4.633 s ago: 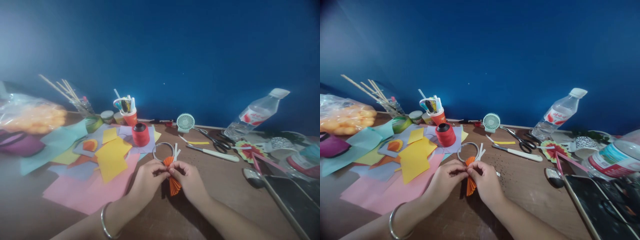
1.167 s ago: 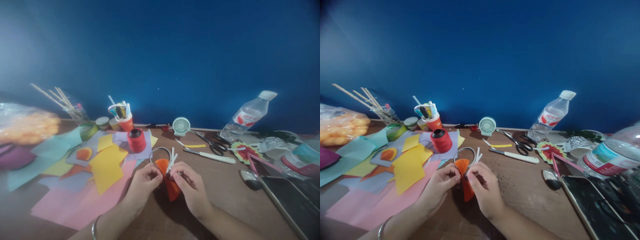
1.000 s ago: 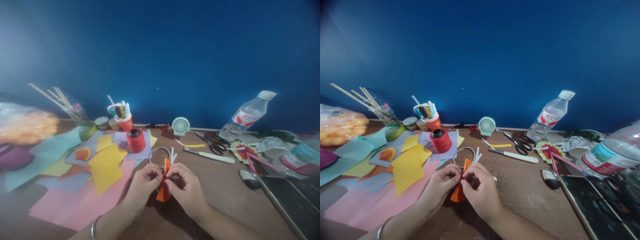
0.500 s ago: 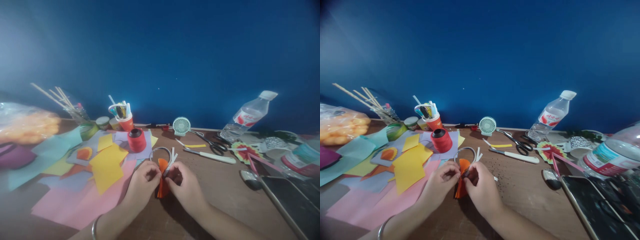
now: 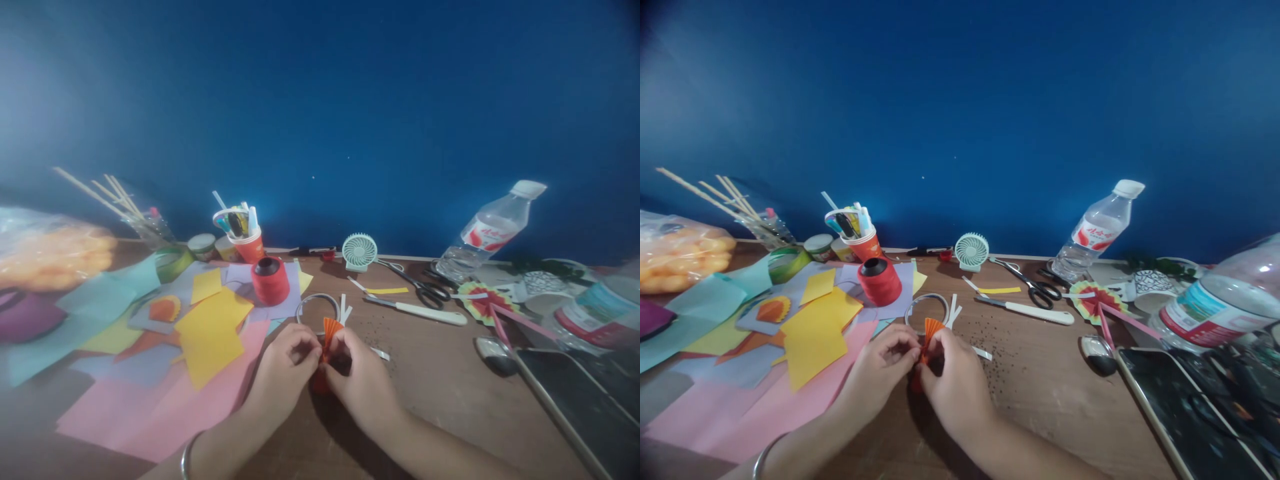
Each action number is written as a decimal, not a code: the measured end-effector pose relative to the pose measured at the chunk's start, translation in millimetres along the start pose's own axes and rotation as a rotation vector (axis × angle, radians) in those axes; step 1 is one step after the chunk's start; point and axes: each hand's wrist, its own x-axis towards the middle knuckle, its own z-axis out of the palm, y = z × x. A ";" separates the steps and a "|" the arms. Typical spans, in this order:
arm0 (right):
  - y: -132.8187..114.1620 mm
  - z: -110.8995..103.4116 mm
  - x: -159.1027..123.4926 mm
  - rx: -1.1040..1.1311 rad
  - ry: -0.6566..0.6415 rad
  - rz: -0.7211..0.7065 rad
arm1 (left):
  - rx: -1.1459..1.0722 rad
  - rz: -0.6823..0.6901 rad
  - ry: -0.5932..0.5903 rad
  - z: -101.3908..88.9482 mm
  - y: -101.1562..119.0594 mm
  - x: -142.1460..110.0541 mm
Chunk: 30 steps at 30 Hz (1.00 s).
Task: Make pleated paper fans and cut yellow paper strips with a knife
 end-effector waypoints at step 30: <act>-3.3 -6.0 3.3 0.058 0.028 -0.078 | 0.512 0.210 0.019 -5.9 9.1 -8.9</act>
